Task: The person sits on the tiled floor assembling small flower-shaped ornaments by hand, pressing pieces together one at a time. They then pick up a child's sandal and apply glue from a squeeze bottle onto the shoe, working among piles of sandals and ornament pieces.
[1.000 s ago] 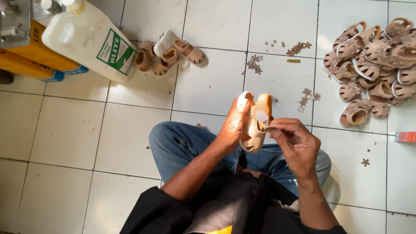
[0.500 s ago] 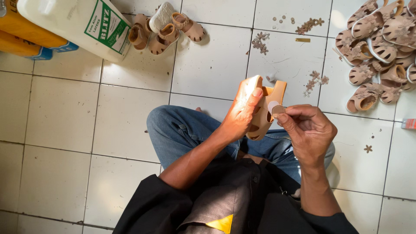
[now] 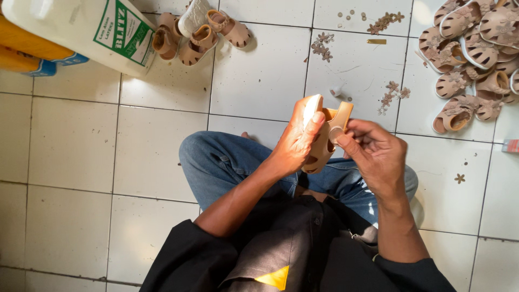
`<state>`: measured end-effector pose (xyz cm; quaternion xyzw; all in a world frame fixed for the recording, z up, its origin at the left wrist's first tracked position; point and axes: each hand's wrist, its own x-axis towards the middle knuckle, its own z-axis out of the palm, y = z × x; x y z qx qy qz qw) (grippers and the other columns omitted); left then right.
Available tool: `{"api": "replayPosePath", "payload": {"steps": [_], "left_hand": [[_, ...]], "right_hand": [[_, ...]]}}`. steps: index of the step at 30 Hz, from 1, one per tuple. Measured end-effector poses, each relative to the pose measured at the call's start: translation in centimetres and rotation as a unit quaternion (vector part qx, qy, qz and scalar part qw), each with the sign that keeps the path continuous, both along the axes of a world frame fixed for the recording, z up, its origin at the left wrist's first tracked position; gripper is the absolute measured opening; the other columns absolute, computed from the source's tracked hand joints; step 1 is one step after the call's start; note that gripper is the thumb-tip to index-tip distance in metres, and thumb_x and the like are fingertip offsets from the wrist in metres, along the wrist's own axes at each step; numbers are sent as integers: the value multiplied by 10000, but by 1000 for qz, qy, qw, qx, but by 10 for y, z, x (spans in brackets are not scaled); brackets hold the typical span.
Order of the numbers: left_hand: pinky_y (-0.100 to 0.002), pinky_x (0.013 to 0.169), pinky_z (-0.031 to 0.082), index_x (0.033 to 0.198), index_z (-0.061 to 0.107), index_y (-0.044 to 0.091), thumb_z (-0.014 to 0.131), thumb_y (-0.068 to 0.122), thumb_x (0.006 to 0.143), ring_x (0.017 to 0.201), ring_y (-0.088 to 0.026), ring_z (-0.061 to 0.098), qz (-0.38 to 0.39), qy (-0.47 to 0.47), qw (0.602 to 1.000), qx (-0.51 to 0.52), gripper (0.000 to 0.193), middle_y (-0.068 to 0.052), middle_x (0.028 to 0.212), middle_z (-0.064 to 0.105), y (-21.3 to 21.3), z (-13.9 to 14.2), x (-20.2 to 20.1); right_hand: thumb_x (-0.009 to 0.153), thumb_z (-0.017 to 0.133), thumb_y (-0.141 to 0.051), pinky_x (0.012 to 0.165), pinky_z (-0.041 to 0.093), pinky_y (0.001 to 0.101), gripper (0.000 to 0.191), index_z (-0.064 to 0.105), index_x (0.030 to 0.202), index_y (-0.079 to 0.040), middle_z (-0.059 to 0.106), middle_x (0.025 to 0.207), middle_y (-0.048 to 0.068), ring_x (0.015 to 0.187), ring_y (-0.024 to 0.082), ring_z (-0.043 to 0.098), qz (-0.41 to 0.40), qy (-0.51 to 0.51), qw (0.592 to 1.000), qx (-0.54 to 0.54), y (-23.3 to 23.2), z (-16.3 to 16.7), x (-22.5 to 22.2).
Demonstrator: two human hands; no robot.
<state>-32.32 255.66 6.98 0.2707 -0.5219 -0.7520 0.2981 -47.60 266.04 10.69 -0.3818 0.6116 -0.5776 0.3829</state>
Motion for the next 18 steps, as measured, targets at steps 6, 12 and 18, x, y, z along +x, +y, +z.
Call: {"api": "replayPosePath", "payload": {"steps": [6, 12, 18], "left_hand": [[-392, 1023, 473, 1500, 358, 35, 395, 549, 1081, 1184, -231, 569, 7, -120, 985, -126, 665, -155, 1314, 543, -3, -19, 10], [-369, 1114, 153, 1522, 407, 82, 292, 597, 1031, 1254, -274, 608, -43, -226, 973, -30, 721, -153, 1398, 609, -4, -52, 40], [-575, 1042, 494, 1578, 308, 45, 319, 617, 1014, 1295, -435, 585, -19, -79, 967, 242, 803, -303, 1415, 560, -18, -85, 40]], "right_hand": [[1002, 708, -90, 717, 538, 212, 113, 693, 1031, 18, 714, 927, 48, 797, 59, 644, 38, -18, 998, 36, -9, -16, 14], [915, 849, -87, 634, 479, 250, 188, 668, 924, -36, 615, 972, 78, 684, 146, 587, 54, 228, 972, 16, -11, -34, 34], [902, 794, -32, 727, 529, 252, 267, 721, 1159, -18, 676, 1038, 34, 866, 132, 648, 3, 199, 979, -43, 22, 18, 4]]}}
